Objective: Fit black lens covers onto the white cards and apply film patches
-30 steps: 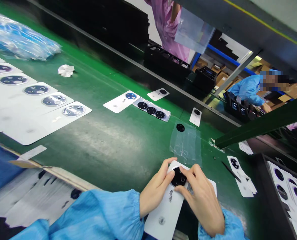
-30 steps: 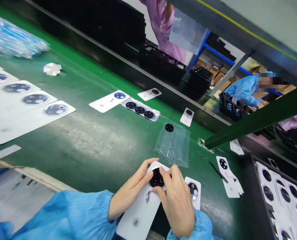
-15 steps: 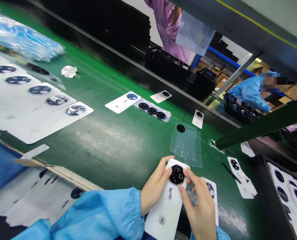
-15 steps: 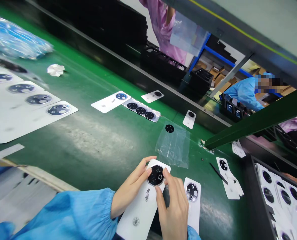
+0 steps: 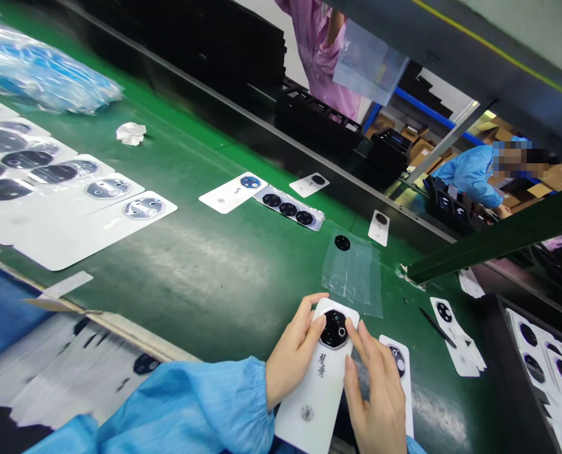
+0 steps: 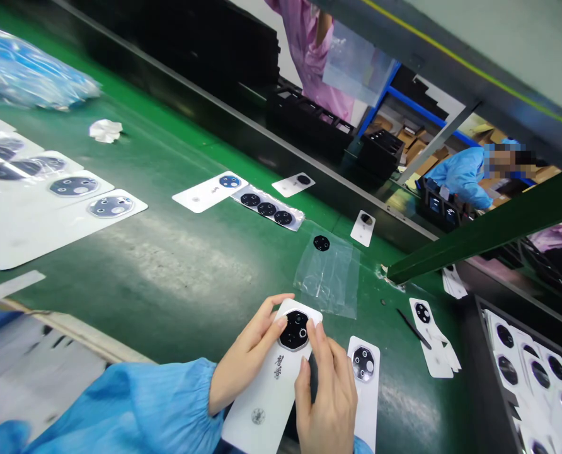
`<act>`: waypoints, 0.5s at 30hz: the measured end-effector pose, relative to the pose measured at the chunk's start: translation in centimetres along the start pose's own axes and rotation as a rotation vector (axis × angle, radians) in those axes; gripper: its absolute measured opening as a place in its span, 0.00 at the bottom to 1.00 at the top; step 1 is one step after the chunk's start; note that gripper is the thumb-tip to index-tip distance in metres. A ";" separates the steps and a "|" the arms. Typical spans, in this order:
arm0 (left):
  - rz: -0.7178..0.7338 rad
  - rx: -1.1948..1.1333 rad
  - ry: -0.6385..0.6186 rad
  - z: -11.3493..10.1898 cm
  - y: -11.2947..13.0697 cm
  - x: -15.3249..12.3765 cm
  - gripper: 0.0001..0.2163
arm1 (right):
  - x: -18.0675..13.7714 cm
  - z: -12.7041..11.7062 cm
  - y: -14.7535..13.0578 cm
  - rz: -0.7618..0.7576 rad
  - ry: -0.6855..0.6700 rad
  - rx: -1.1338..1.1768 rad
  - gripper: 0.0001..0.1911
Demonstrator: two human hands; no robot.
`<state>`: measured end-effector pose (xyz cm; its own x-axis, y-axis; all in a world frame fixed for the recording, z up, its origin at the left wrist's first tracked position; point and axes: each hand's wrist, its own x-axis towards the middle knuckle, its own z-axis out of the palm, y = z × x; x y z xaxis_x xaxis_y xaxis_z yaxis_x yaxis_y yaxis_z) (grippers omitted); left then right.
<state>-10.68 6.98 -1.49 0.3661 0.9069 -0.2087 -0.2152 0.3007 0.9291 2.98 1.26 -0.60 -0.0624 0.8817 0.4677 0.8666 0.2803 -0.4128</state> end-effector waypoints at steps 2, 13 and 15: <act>0.001 0.003 0.000 0.0 0.0 0.0 0.17 | 0.0 -0.1 0.0 0.030 -0.003 0.032 0.25; -0.026 0.025 0.032 -0.1 0.4 -0.3 0.16 | 1.1 -0.8 1.8 0.622 -0.226 0.691 0.19; -0.034 0.016 0.012 -0.1 0.4 -0.4 0.17 | 1.3 -0.6 1.9 0.677 -0.274 0.781 0.17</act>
<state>-11.00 6.79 -1.07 0.3625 0.8995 -0.2439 -0.1881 0.3269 0.9261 4.82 2.71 -0.27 0.1193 0.9729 -0.1981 0.2113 -0.2198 -0.9524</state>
